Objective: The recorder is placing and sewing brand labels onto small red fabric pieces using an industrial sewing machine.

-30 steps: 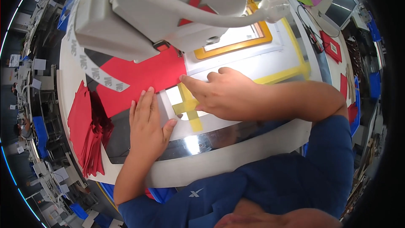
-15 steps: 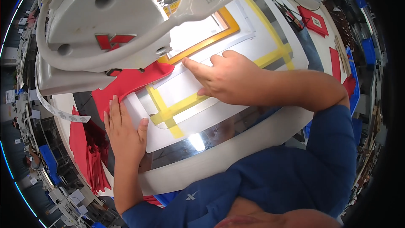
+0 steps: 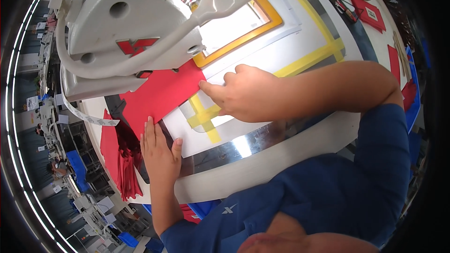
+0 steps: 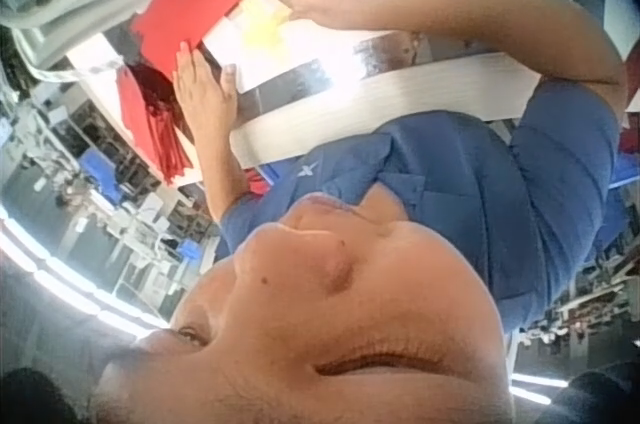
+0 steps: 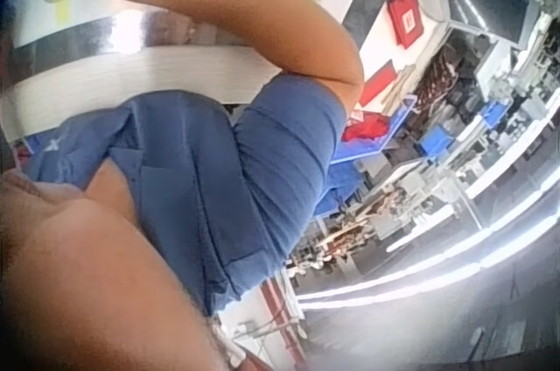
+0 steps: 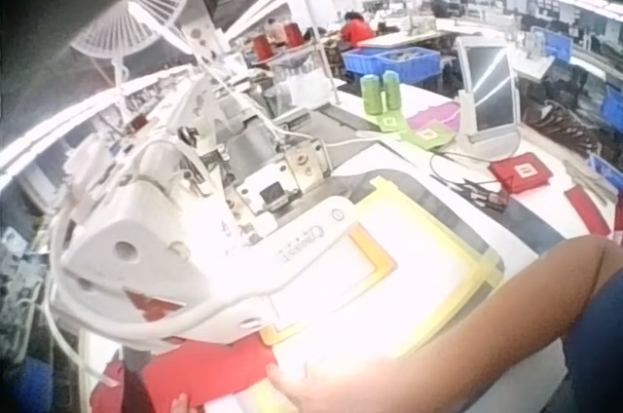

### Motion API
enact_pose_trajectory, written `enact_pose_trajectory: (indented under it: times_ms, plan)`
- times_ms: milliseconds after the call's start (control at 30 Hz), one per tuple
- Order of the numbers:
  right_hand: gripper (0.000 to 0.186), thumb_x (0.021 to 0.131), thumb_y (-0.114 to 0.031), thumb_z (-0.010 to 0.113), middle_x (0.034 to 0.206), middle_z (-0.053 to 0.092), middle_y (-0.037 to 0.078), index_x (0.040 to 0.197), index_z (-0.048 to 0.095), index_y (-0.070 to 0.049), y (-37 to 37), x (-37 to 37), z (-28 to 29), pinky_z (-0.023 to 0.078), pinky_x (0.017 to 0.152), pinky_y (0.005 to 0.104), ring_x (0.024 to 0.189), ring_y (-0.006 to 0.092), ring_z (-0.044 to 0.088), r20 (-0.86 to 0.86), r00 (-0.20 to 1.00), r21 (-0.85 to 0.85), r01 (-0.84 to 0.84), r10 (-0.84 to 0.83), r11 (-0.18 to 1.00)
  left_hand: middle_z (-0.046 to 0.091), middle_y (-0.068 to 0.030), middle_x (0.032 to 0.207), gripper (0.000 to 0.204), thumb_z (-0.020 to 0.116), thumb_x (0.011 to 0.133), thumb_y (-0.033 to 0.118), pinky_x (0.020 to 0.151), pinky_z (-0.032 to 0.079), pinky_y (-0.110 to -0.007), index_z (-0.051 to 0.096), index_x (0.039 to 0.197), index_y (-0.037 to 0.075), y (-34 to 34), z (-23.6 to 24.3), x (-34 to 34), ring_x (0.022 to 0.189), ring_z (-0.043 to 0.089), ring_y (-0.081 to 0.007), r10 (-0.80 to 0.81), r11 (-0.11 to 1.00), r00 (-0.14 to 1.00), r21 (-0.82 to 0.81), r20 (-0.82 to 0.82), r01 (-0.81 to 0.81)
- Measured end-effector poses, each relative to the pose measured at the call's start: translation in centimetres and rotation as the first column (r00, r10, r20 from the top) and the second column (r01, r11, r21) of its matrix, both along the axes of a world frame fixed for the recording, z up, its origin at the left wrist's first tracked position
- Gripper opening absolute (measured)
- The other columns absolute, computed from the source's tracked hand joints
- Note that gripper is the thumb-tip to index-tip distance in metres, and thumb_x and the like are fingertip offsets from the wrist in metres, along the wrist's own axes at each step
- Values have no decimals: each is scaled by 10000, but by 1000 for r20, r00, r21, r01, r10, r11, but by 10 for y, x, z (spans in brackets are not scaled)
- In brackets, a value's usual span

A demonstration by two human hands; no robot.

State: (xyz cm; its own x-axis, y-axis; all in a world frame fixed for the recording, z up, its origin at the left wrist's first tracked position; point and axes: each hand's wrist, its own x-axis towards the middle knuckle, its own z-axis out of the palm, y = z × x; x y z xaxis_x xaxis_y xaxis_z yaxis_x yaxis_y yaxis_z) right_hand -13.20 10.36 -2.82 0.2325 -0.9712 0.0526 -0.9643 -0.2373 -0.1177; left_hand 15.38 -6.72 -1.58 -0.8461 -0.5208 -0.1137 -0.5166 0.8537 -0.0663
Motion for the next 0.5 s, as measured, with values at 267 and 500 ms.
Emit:
enact_pose_trajectory:
  times_ms: [267,500]
  plan:
    - [529,1009,-351,722,1293,683,224,1258,705,116,29,-30,5,520,647,380,762,246,681,-92,986,-124,125,-137,984,389,-291,1673,842,484,1082,593,1271,291,-593,466,1526,-122,-10,-3,-26,1528,419,-464,-54,998,997,24,-55,55]
    - [564,1023,-312,708,1190,745,165,1415,608,81,94,-76,8,517,719,375,851,243,686,-165,895,-45,412,-413,910,380,-281,1683,875,423,1081,647,1281,282,-579,453,1541,-97,1,-4,-84,1525,407,-459,-212,976,973,27,-89,215]
